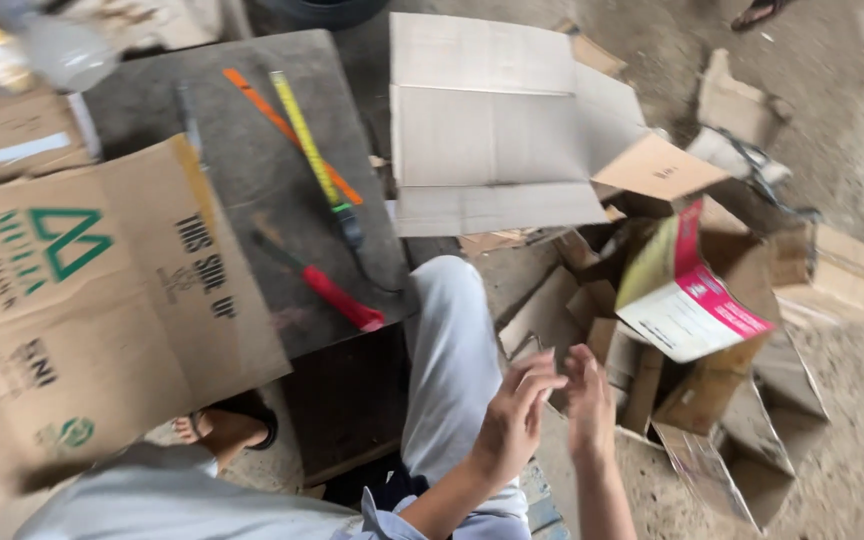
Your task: The person uses a cutter to slice through cardboard boxes and then uses a tape measure and a marker to mark and cut specific sections of cardboard.
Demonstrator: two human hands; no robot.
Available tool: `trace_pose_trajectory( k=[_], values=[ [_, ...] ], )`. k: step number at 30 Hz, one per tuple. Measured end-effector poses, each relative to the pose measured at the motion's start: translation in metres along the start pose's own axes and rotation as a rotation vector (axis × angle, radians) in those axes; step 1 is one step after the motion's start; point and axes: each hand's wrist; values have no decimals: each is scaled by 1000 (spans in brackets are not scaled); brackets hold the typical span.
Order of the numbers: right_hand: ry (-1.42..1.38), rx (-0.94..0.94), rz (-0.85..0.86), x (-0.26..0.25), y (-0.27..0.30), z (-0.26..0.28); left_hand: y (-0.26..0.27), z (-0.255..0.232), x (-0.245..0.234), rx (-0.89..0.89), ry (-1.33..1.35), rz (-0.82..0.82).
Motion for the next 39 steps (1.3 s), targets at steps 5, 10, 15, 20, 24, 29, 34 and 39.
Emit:
trace_pose_trajectory(
  k=[5, 10, 15, 20, 24, 29, 34, 39],
  values=[
    [-885, 402, 656, 48, 89, 144, 8, 50, -69, 221, -533, 204],
    [-491, -999, 692, 164, 132, 119, 7, 30, -178, -212, 71, -322],
    [-829, 339, 1320, 217, 178, 107, 47, -11, -215, -28, -383, -367],
    [-609, -638, 930, 173, 202, 147, 60, -18, -210, -200, -404, -564],
    [-159, -1507, 961, 185, 188, 106, 63, -26, -205, -202, 175, -632],
    [215, -1176, 679, 240, 147, 64, 90, 20, -215, -123, 1146, -805],
    [159, -222, 820, 295, 103, 46, 121, 98, -308, -388, 645, -1422],
    [-46, -58, 844, 296, 99, 62, 127, 140, -384, -461, 556, -1714]
  ],
)
Point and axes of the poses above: each hand's wrist, its own y-axis away from the middle knuckle, its own x-axis out of the palm, z = x × y, and after that the axes turned 1 degree about y, right-handed
